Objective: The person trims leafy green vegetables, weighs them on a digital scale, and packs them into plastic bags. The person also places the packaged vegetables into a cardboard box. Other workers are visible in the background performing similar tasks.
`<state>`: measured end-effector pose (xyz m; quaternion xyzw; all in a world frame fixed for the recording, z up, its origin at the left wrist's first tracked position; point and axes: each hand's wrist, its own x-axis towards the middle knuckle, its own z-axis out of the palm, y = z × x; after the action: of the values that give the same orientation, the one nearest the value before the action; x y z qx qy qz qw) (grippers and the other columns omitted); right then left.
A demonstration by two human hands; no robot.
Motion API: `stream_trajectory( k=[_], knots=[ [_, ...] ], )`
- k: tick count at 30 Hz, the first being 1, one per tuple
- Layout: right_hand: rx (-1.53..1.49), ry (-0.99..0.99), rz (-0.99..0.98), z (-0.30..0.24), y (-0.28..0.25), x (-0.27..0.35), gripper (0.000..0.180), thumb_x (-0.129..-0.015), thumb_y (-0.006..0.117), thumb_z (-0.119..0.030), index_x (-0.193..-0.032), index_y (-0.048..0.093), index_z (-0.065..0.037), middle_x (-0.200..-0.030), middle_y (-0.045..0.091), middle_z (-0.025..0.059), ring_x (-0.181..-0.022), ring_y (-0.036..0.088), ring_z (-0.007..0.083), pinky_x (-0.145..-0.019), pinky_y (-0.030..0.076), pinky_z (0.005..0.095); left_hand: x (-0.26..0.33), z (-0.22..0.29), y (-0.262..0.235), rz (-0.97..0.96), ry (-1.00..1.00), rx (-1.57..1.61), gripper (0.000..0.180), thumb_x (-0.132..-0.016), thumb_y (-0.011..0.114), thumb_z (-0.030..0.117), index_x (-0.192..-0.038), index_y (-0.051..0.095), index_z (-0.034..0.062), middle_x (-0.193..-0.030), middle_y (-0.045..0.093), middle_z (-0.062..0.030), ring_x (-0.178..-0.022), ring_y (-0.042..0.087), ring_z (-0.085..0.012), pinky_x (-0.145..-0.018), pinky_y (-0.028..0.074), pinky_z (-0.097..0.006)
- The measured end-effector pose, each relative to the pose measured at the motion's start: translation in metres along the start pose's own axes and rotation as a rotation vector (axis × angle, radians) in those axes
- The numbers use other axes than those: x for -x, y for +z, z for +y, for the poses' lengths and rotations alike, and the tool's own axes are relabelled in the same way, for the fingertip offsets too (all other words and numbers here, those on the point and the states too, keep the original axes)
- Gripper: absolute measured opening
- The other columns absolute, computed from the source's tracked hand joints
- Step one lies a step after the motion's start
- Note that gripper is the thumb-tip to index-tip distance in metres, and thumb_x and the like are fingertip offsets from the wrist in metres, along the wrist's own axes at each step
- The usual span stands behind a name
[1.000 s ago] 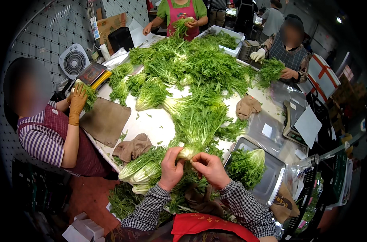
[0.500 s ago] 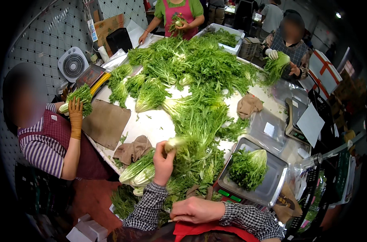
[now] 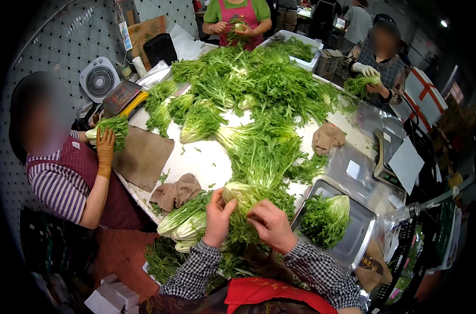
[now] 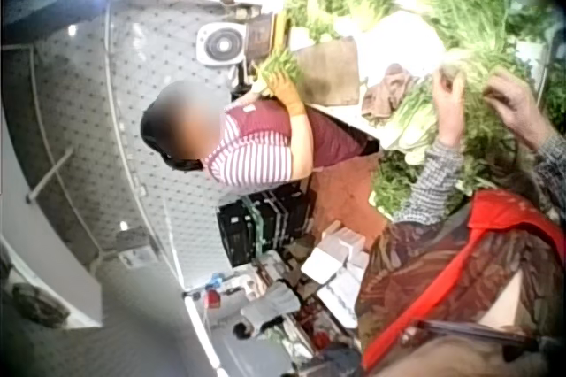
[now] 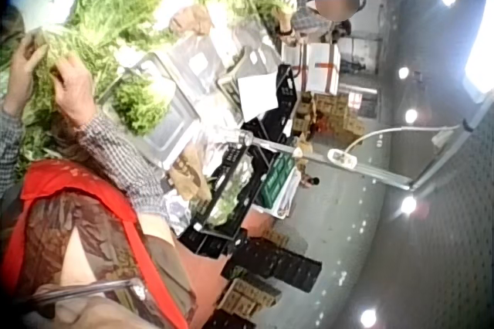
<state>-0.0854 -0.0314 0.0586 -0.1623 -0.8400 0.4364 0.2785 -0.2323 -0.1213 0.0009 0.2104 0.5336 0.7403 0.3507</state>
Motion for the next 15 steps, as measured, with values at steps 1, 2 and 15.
stream_trajectory(
  k=[1, 2, 15],
  knots=[
    [-0.065, -0.016, -0.09, 0.002, -0.002, 0.003, 0.015, -0.079, 0.072, -0.001, -0.091, 0.064, -0.001, -0.083, 0.058, 0.01, -0.07, 0.061, 0.0223, -0.062, 0.048, 0.0318, -0.004, -0.002, -0.004, 0.037, -0.016, 0.038, 0.035, -0.095, 0.06, 0.009, -0.126, 0.049, -0.0014, -0.116, 0.062, -0.0088, -0.104, 0.06, -0.0152, -0.089, 0.05, -0.029],
    [-0.141, 0.043, -0.233, -0.007, -0.009, 0.006, 0.011, -0.08, 0.071, -0.001, -0.089, 0.064, -0.001, -0.084, 0.06, 0.0096, -0.072, 0.062, 0.0226, -0.063, 0.049, 0.032, -0.007, -0.002, -0.009, 0.082, -0.042, 0.081, 0.035, -0.095, 0.06, 0.009, -0.126, 0.049, -0.0013, -0.115, 0.062, -0.0089, -0.103, 0.06, -0.0151, -0.088, 0.05, -0.029],
    [-0.142, 0.286, 0.024, -0.001, -0.014, 0.002, 0.016, -0.088, 0.066, -0.009, -0.098, 0.068, 0.003, -0.087, 0.069, 0.015, -0.073, 0.067, 0.0224, -0.066, 0.052, 0.0314, 0.004, -0.002, -0.003, 0.029, -0.032, 0.081, 0.033, -0.092, 0.064, 0.009, -0.12, 0.048, 0.002, -0.108, 0.062, -0.008, -0.098, 0.06, -0.0142, -0.085, 0.05, -0.03]
  ],
)
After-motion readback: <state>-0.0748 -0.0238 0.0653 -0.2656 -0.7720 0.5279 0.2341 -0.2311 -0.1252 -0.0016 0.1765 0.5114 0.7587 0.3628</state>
